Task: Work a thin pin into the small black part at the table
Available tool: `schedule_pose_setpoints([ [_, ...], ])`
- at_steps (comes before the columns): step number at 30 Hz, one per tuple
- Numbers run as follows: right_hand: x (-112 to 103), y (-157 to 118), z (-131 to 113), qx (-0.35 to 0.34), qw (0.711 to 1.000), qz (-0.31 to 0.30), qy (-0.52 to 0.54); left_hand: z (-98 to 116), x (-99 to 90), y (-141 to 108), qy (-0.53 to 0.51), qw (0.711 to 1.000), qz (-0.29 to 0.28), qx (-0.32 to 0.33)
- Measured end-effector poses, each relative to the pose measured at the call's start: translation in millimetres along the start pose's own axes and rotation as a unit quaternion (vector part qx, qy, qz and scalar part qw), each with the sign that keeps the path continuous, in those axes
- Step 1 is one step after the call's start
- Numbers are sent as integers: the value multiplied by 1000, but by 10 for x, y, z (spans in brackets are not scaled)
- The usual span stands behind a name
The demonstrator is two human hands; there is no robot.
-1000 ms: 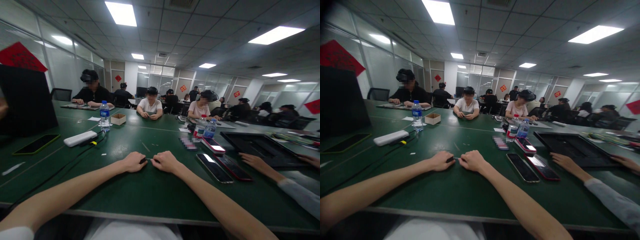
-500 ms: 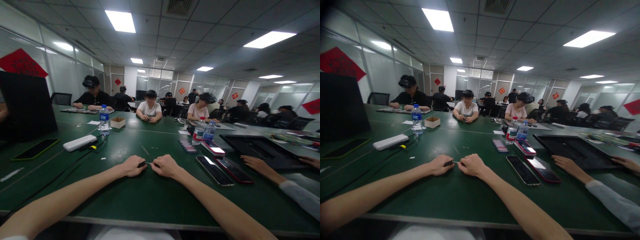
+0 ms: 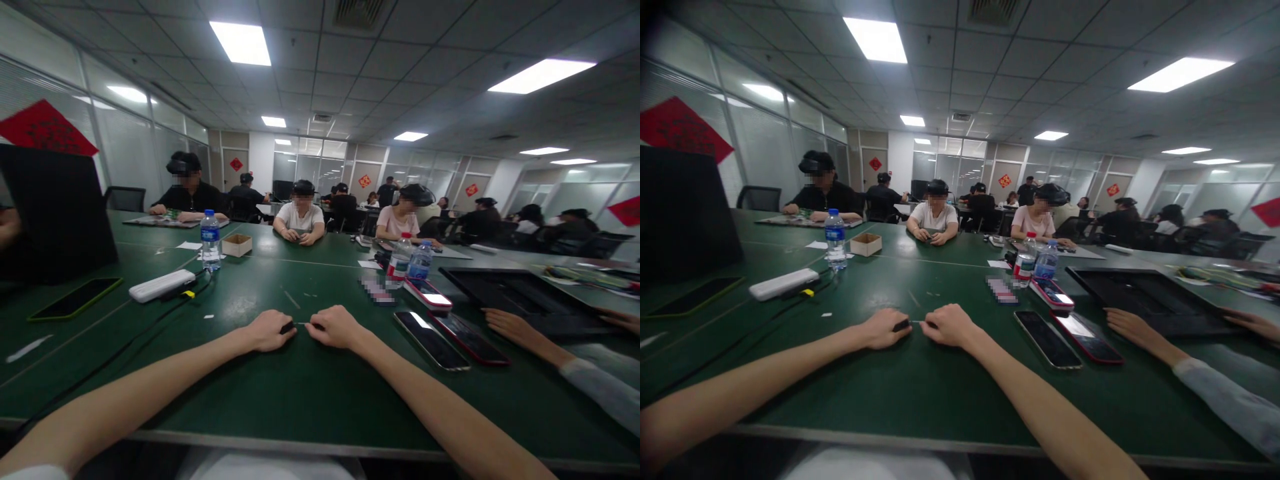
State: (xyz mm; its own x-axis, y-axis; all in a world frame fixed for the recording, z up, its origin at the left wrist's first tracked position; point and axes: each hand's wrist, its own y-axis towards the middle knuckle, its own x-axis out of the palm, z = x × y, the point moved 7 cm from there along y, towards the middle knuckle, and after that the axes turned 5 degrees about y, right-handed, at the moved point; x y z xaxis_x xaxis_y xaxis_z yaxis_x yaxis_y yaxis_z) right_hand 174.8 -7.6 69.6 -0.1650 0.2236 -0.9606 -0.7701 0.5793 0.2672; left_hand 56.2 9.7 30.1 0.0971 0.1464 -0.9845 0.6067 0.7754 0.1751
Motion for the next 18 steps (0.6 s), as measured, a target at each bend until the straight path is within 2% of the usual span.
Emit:
schedule_pose_setpoints([
  [5, 25, 6, -20, 8, 1000, -28, 0, 7, -8, -4, 2, 1000, 2, 4],
  [18, 12, 16, -41, 25, 999, -25, -18, 3, 10, 0, 7, 1000, 2, 7],
])
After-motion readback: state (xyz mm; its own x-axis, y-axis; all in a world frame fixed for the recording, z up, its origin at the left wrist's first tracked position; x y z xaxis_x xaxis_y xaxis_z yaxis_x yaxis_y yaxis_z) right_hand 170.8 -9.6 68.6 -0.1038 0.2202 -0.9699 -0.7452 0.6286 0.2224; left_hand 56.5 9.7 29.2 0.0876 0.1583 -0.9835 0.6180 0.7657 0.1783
